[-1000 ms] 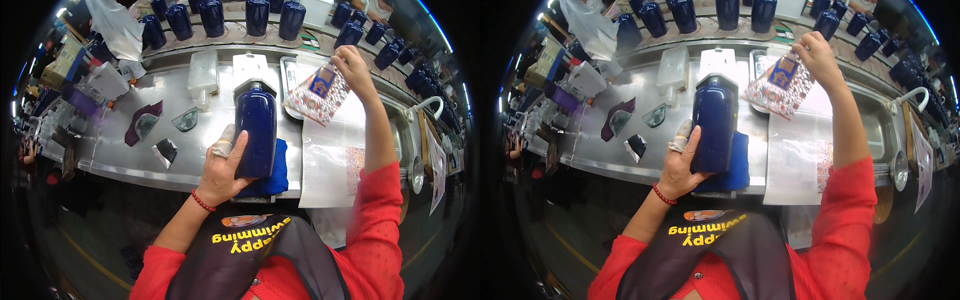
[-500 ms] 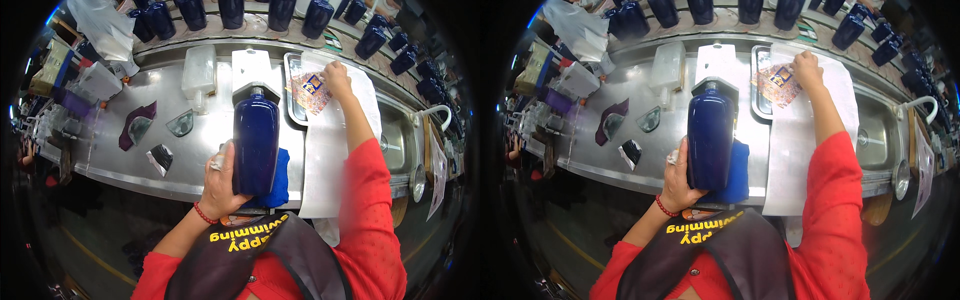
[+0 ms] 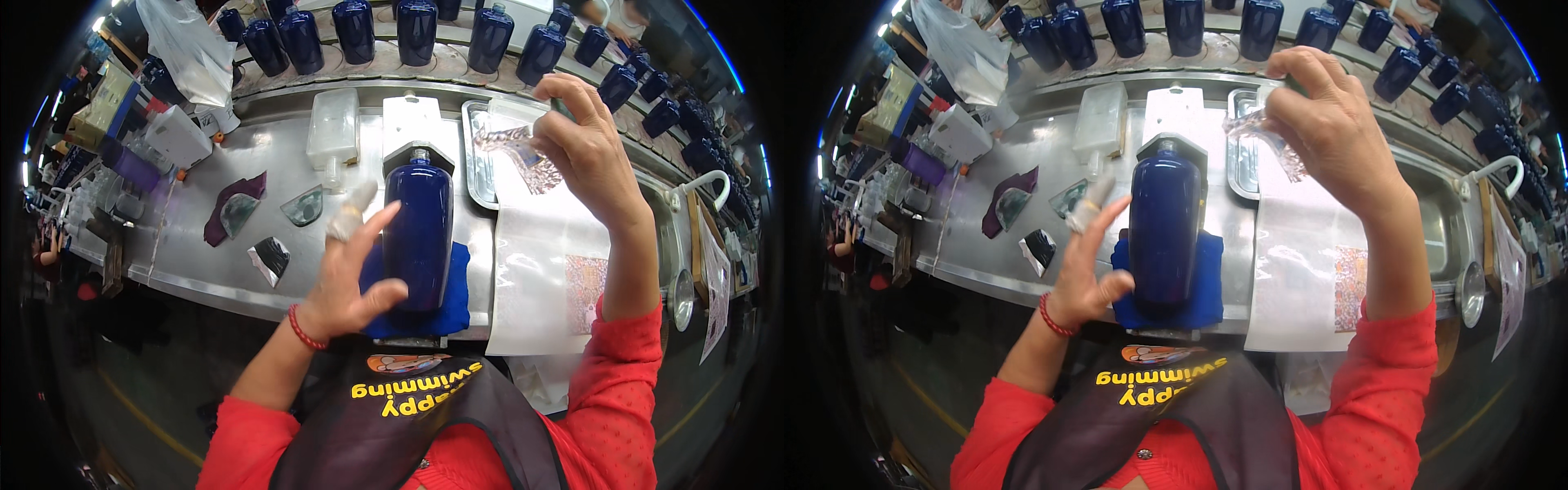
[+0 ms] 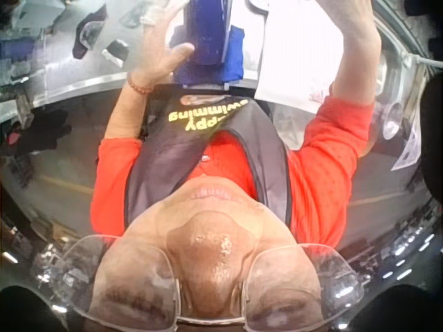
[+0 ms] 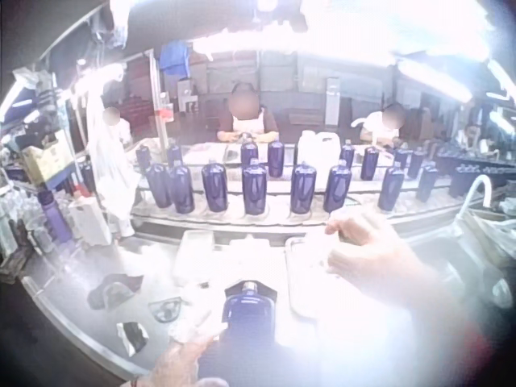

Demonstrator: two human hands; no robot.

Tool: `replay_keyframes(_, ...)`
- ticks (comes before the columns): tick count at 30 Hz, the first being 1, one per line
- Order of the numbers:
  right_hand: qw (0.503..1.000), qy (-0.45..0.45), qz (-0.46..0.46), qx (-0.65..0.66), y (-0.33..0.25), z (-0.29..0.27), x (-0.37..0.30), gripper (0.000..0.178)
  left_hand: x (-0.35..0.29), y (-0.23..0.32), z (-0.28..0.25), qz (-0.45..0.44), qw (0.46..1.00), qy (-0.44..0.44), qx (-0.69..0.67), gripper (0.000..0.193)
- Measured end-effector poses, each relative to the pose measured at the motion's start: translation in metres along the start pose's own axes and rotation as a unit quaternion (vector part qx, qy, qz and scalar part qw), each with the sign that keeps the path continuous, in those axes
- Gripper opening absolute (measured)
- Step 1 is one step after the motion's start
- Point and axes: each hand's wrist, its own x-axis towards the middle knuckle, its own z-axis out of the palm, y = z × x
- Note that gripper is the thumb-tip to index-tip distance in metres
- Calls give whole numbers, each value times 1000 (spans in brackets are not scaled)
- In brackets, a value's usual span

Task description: The person applies decorative stickers to a cylindrical container, smoothing each sticker with a green tool and rotating the container to cover multiple sides. The person then places the finished container on a nearby surface and picks up a second container to begin the same process.

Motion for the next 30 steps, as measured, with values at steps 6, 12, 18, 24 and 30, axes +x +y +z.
replay_keyframes(6, 997, -5, -38, 69, -55, -43, 10, 24, 98, 37, -7, 98, 989, -3, -108, 53)
replay_keyframes(12, 986, 1, -1, 169, -94, -69, 0, 23, 81, 72, -26, 44, 980, -125, -148, 28)
replay_keyframes(18, 969, -36, 23, 245, -97, -50, -12, 21, 44, 58, -49, -58, 979, -145, -129, 27)
replay_keyframes(24, 885, -111, 122, 434, -84, 30, -19, 26, 34, 24, -30, -83, 990, -90, -76, 20)
replay_keyframes(30, 820, -169, 45, 545, -75, 47, -30, 32, 35, 32, -36, 12, 999, -43, 12, 17)
